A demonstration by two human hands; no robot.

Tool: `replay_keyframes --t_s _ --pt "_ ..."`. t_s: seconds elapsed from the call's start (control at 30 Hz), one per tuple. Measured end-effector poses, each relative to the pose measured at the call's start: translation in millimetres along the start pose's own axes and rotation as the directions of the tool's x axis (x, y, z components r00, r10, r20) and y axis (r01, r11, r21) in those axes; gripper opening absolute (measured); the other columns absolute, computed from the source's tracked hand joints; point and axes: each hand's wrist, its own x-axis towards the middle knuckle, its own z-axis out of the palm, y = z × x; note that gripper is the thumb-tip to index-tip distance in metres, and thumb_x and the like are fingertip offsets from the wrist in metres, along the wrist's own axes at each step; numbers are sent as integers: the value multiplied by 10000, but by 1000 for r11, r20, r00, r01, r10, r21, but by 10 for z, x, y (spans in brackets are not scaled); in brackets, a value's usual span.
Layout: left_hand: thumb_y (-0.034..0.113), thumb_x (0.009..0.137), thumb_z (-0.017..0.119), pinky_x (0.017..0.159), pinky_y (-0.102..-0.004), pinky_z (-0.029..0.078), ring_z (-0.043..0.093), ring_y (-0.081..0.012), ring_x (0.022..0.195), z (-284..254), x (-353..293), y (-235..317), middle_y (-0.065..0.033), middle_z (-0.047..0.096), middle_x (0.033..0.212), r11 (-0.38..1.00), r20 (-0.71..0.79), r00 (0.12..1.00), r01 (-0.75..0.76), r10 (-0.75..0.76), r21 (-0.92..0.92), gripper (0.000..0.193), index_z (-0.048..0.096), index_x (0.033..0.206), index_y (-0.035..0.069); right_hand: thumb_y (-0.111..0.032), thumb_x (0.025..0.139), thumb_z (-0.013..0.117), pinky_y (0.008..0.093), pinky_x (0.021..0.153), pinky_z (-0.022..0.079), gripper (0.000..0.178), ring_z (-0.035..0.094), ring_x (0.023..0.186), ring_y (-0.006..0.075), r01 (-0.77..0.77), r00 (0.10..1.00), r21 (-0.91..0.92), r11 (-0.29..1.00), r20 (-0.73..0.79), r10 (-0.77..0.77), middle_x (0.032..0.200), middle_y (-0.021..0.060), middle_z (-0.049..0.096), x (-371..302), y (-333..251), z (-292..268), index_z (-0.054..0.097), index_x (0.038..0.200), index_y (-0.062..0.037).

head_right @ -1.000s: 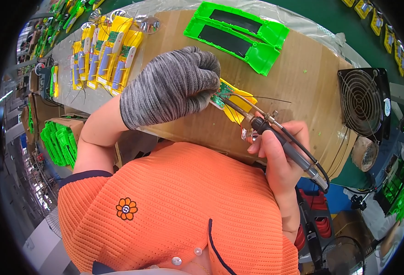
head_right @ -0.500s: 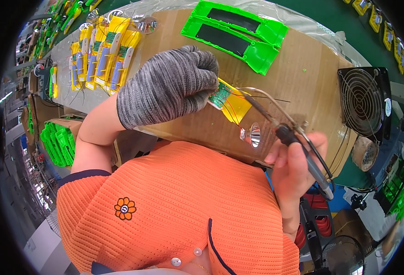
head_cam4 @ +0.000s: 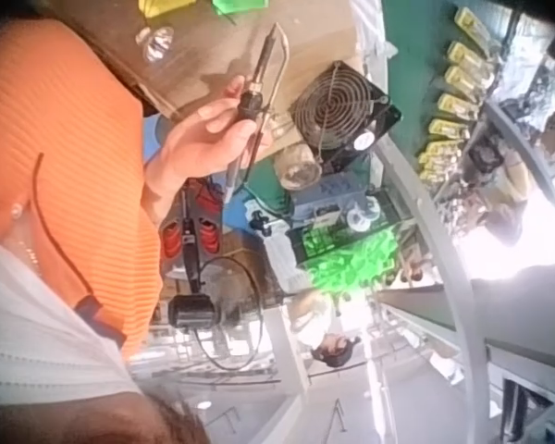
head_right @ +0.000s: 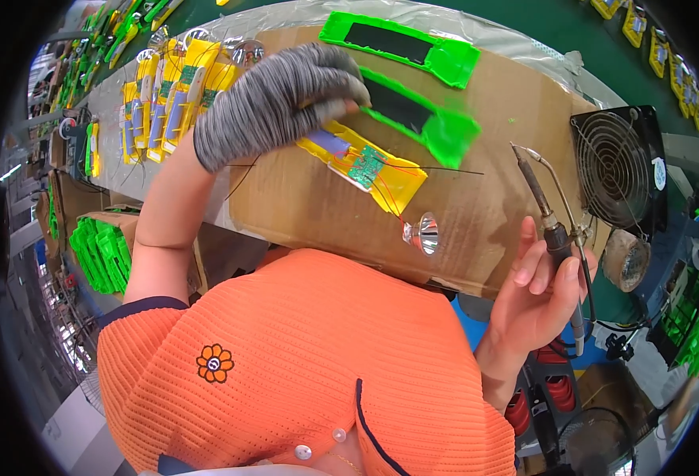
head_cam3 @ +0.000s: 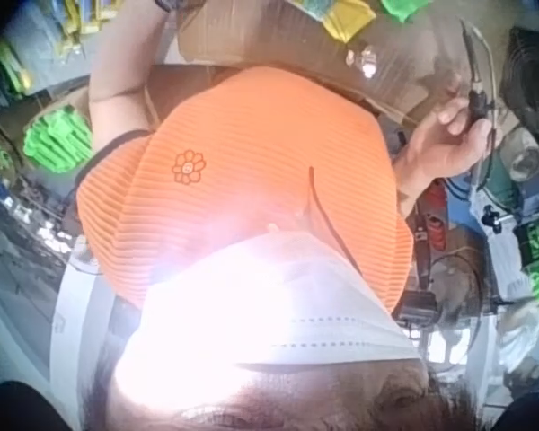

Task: Soldering wires and electronic components to assemble light fixtures.

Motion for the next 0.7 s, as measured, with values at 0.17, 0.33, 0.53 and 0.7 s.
replay_keyframes --t_s 0.17,0.33,0.53,0.7 --pt "191 840 713 812 -417 498 627 -307 928 351 265 523 -103 659 971 989 -74 987 -147 145 -25 306 644 1130 122 -173 1025 432 439 1094 392 243 470 622 128 -37 999 60 997 -27 39 575 -17 417 55 50 10 516 822 -68" --pt "128 821 719 778 -399 512 648 -290 875 371 311 617 -41 692 954 984 -90 980 -174 176 34 248 665 1063 122 -164 986 511 506 1002 450 72 496 577 143 -78 993 -6 997 -85 77 592 -12 390 66 127 120 504 949 -103" --pt "51 865 668 806 -285 547 687 -167 895 121 -61 273 -68 719 929 949 -357 901 300 -247 100 152 705 1012 40 -115 952 578 545 1013 448 169 606 656 214 -159 978 -84 984 123 168 694 61 540 142 260 233 484 1085 -70" --pt "71 869 683 852 -290 526 675 -160 912 182 28 359 -67 711 956 929 -285 888 310 -359 -204 166 701 1028 31 -115 949 588 568 1030 431 187 628 685 229 -136 976 -89 987 159 149 691 60 546 201 306 177 479 1096 -77"
